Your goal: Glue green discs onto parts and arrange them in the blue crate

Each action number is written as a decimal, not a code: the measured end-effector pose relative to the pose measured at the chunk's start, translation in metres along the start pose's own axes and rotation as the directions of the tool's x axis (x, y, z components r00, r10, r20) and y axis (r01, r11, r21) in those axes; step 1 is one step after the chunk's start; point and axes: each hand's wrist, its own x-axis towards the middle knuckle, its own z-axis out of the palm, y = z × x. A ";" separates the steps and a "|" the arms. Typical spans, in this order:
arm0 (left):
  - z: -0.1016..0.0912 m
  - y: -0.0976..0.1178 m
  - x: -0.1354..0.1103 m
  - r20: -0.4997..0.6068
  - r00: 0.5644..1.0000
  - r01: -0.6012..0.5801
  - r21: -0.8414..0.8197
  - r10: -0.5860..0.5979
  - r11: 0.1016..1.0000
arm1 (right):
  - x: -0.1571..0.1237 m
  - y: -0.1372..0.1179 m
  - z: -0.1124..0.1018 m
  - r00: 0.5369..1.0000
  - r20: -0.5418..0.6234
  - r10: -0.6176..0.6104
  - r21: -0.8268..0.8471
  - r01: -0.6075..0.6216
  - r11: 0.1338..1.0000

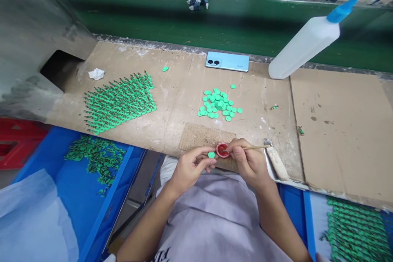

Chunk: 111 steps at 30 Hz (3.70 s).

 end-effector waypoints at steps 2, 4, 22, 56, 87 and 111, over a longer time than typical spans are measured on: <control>0.000 0.001 0.000 0.000 1.000 -0.004 0.005 0.004 1.000 | -0.001 0.000 0.000 1.000 -0.026 -0.004 0.009 0.005 1.000; 0.000 0.001 0.000 -0.007 1.000 -0.002 0.007 0.002 1.000 | -0.004 0.000 -0.001 0.997 -0.078 -0.007 0.035 0.010 0.999; -0.002 0.002 -0.001 0.056 0.998 0.029 0.015 -0.030 0.999 | -0.004 -0.004 0.010 0.995 0.000 -0.102 0.140 0.101 0.985; -0.011 0.000 -0.004 0.176 0.981 -0.112 0.159 0.084 0.981 | -0.006 -0.042 0.002 0.951 0.279 -0.133 -0.247 0.205 0.947; -0.010 0.003 0.002 0.125 0.992 -0.034 0.116 0.020 0.993 | 0.015 -0.014 -0.003 0.997 -0.002 -0.076 -0.274 0.072 0.959; -0.013 -0.001 0.003 0.157 0.987 -0.039 0.082 0.026 0.996 | 0.004 -0.017 0.008 0.976 0.006 -0.217 0.149 0.213 0.966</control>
